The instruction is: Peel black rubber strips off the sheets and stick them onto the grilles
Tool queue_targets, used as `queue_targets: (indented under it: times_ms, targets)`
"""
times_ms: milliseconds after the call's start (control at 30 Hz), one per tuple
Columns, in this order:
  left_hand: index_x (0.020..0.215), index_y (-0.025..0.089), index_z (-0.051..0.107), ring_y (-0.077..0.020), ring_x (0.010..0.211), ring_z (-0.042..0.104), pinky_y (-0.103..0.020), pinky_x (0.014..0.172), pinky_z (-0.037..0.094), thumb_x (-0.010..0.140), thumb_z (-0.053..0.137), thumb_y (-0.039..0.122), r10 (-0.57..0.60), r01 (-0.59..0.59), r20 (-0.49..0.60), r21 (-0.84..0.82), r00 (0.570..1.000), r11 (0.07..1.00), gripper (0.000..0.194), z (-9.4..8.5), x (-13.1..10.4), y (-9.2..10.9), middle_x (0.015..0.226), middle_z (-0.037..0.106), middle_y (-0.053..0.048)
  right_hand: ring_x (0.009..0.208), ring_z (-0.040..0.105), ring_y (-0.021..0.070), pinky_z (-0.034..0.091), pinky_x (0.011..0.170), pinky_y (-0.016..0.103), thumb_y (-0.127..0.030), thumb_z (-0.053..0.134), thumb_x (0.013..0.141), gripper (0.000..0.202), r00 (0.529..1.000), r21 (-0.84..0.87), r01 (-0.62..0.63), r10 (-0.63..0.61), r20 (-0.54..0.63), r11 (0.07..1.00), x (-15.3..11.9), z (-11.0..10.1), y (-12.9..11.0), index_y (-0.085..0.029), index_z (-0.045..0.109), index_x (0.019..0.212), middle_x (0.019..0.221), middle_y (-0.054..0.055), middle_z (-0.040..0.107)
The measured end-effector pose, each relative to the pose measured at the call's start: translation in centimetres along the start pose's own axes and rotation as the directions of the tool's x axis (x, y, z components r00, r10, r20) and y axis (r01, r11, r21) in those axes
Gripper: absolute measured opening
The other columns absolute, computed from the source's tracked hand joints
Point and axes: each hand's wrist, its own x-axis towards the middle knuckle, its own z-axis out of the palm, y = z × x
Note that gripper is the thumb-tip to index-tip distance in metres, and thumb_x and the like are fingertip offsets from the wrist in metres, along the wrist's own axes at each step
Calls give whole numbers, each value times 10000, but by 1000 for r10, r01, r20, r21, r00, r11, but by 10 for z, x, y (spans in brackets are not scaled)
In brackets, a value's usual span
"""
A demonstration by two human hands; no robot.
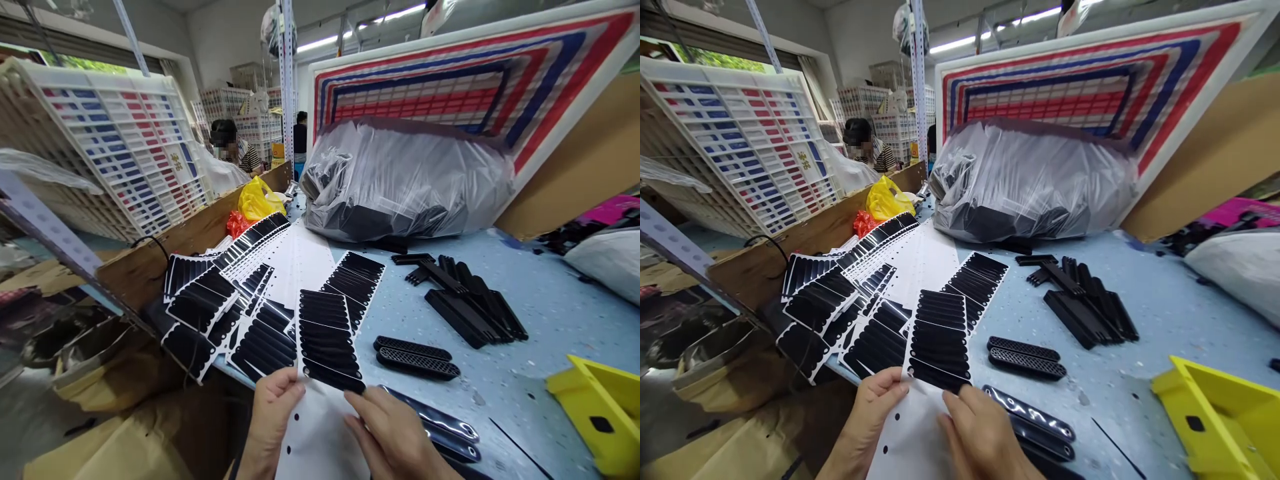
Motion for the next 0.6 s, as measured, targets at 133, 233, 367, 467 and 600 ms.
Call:
queue_targets:
  times_ms: [133,233,367,467,600]
  targets:
    - [784,136,790,-181,641,626,-262,657,473,666,790,335,67,-75,84,90,994,993,231,17,5,13,677,723,-61,559,581,160,475,527,267,-250,573,904,138,988,131,-153,147,50,980,31,24,5,-168,684,904,670,29,609]
    - [732,139,787,-183,658,607,-254,653,456,668,753,316,115,-132,110,155,987,979,192,22,12,20,642,696,-49,545,571,155,461,529,267,-325,598,877,185,965,192,-261,253,64,946,34,33,7,-169,688,831,634,17,600]
    - [708,140,791,-157,614,552,-232,593,412,697,708,299,126,-174,176,292,976,940,179,22,20,19,610,658,-35,559,582,157,441,527,258,-400,539,904,298,886,235,-463,441,142,855,36,30,11,-180,706,792,618,23,626]
    - [735,140,797,-175,635,580,-248,626,440,705,716,342,152,-222,234,309,960,925,219,18,32,11,626,672,-47,580,593,158,439,544,256,-408,489,913,340,852,245,-520,481,206,818,48,24,23,-194,700,754,617,19,642]
    - [838,134,790,-212,649,638,-291,666,496,669,738,407,178,-214,164,237,970,948,325,10,71,8,648,702,-60,434,524,138,427,450,253,-524,491,872,453,798,376,-584,594,102,720,70,0,53,-202,565,561,478,-6,550]
